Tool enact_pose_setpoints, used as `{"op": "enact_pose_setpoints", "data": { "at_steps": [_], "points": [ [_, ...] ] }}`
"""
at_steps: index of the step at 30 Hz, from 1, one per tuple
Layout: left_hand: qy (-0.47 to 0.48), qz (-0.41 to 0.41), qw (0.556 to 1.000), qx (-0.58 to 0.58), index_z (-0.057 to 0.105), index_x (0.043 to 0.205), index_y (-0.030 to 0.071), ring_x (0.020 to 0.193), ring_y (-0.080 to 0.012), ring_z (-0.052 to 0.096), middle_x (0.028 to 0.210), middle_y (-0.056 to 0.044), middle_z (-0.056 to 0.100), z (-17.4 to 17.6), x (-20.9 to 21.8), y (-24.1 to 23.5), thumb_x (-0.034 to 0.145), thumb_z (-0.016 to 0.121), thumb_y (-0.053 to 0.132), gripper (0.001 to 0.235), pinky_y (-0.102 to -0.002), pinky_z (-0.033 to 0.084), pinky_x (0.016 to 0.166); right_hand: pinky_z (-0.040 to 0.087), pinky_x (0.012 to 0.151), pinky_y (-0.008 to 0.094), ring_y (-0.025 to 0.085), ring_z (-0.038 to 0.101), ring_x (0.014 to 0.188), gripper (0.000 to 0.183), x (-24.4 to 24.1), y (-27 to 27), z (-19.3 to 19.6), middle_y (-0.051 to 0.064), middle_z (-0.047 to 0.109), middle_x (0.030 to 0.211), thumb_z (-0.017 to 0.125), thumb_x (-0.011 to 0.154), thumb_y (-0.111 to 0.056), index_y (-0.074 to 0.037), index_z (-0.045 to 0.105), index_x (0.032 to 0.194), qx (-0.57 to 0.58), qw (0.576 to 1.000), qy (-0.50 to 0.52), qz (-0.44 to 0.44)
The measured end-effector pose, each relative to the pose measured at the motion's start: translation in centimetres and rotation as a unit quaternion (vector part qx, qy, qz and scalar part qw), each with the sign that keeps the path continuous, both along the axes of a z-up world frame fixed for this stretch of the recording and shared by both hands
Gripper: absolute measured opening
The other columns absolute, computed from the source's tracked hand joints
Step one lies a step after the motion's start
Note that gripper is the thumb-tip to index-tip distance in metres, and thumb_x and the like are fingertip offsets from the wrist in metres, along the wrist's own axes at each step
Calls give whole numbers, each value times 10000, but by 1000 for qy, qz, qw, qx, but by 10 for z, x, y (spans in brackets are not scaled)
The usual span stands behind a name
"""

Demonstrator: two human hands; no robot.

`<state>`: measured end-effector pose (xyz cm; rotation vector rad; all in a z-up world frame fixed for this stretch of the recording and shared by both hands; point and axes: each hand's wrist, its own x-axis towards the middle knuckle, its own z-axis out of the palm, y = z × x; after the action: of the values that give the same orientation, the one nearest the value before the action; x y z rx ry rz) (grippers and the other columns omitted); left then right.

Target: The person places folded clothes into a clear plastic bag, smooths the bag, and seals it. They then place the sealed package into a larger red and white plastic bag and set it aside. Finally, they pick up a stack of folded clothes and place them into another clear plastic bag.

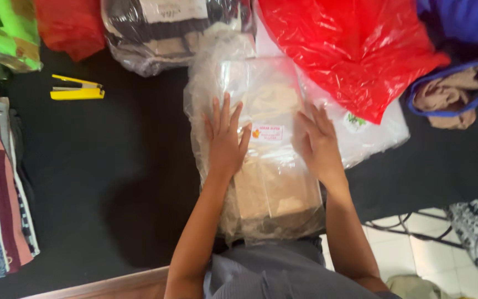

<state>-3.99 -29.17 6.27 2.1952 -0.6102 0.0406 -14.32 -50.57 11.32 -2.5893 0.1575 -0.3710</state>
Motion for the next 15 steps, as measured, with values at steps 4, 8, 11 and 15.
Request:
{"op": "enact_pose_setpoints", "data": {
  "at_steps": [4, 8, 11, 15],
  "points": [
    [-16, 0, 1000, -3, 493, 1520, 48, 1601, -376, 122, 1709, -139, 224, 1, -2, 4, 1047, 574, 281, 533, -623, 42, 1273, 344, 1123, 574, 578, 347, 1407, 650, -27, -2, -14, 347, 418, 1537, 612, 800, 19, -28, 536, 1444, -143, 982, 29, -119],
    [-37, 1, 999, 4, 492, 1519, 46, 1602, -382, 128, 1713, -144, 216, -1, -3, 0, 1056, 576, 280, 525, -632, 62, 1272, 447, 1063, 535, 551, 450, 1343, 634, -25, -21, -32, 298, 480, 1501, 591, 836, 42, -51, 537, 1460, -163, 977, 48, -128],
    [-61, 6, 998, -3, 501, 1511, 39, 1586, -418, 120, 1702, -174, 206, -3, -5, 2, 1053, 579, 257, 513, -647, 86, 1255, 499, 1010, 500, 505, 514, 1323, 705, -21, -25, -35, 302, 518, 1479, 536, 781, 94, 29, 490, 1481, -188, 977, 52, -87],
    [-112, 9, 994, 2, 511, 1527, 43, 1597, -419, 140, 1708, -155, 229, -5, -8, 1, 1059, 573, 194, 496, -653, 109, 1271, 516, 950, 490, 443, 629, 1154, 701, -16, -38, 1, 273, 641, 1291, 516, 768, 130, -28, 571, 1448, -125, 983, 105, -80]
  ]
}}
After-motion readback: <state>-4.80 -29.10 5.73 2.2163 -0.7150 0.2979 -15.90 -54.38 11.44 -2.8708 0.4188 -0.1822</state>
